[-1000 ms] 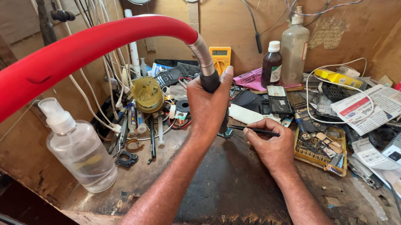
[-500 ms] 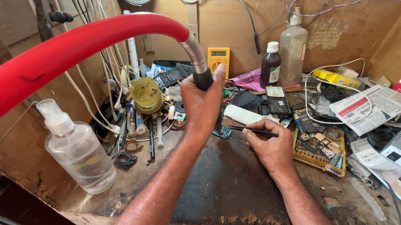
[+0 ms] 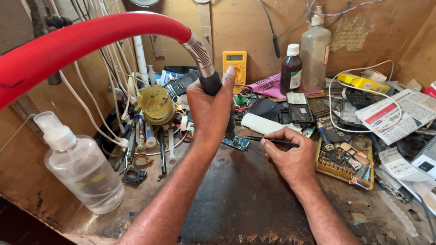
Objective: The person uses a hot air gun and tweezers to rework a small blue circuit board on a cluttered workbench. They repeatedly apply heat to specific areas while manipulating components with tweezers, then briefly set the tools down before resuming the process.
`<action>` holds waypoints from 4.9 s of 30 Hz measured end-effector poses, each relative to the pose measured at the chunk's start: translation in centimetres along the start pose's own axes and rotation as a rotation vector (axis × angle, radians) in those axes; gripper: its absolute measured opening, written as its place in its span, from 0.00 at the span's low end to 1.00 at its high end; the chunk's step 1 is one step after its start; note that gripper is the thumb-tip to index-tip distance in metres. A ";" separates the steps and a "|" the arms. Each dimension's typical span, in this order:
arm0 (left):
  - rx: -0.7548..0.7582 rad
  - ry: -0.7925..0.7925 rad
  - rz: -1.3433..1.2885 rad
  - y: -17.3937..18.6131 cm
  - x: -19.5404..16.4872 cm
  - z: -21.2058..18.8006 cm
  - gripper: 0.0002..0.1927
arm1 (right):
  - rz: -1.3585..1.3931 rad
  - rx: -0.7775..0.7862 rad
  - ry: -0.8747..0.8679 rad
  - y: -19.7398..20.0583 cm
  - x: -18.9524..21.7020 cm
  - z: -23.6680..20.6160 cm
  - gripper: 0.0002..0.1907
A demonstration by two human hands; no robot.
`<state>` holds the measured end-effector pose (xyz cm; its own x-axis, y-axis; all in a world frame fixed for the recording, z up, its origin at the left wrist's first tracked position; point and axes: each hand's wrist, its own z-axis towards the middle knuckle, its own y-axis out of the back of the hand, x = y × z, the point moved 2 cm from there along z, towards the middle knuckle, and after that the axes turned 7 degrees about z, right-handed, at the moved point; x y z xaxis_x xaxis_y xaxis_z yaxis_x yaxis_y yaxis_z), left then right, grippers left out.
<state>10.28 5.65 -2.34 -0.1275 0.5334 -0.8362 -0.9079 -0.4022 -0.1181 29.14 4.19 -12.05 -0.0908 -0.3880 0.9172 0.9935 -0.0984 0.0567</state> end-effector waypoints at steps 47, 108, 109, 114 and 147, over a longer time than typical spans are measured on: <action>0.015 -0.031 -0.057 -0.5 0.3 0.7 0.19 | 0.021 -0.001 -0.027 -0.2 0.1 0.3 0.07; 0.021 -0.032 -0.024 -0.6 0.0 0.3 0.20 | -0.004 0.002 -0.002 -0.4 0.2 0.4 0.06; 0.014 -0.019 -0.019 -0.5 0.0 0.3 0.20 | -0.010 -0.001 -0.006 -0.3 0.1 0.5 0.06; 0.023 -0.012 -0.025 -0.6 0.1 -0.1 0.19 | 0.035 0.015 0.004 -0.4 -0.1 0.5 0.06; 0.002 -0.103 -0.001 -1.3 0.1 0.1 0.20 | -0.010 0.011 -0.011 -0.3 0.2 0.3 0.07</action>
<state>11.38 6.29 -2.23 -0.1671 0.6071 -0.7769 -0.9089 -0.4002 -0.1173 28.86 4.46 -11.79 -0.0998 -0.3766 0.9210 0.9933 -0.0916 0.0702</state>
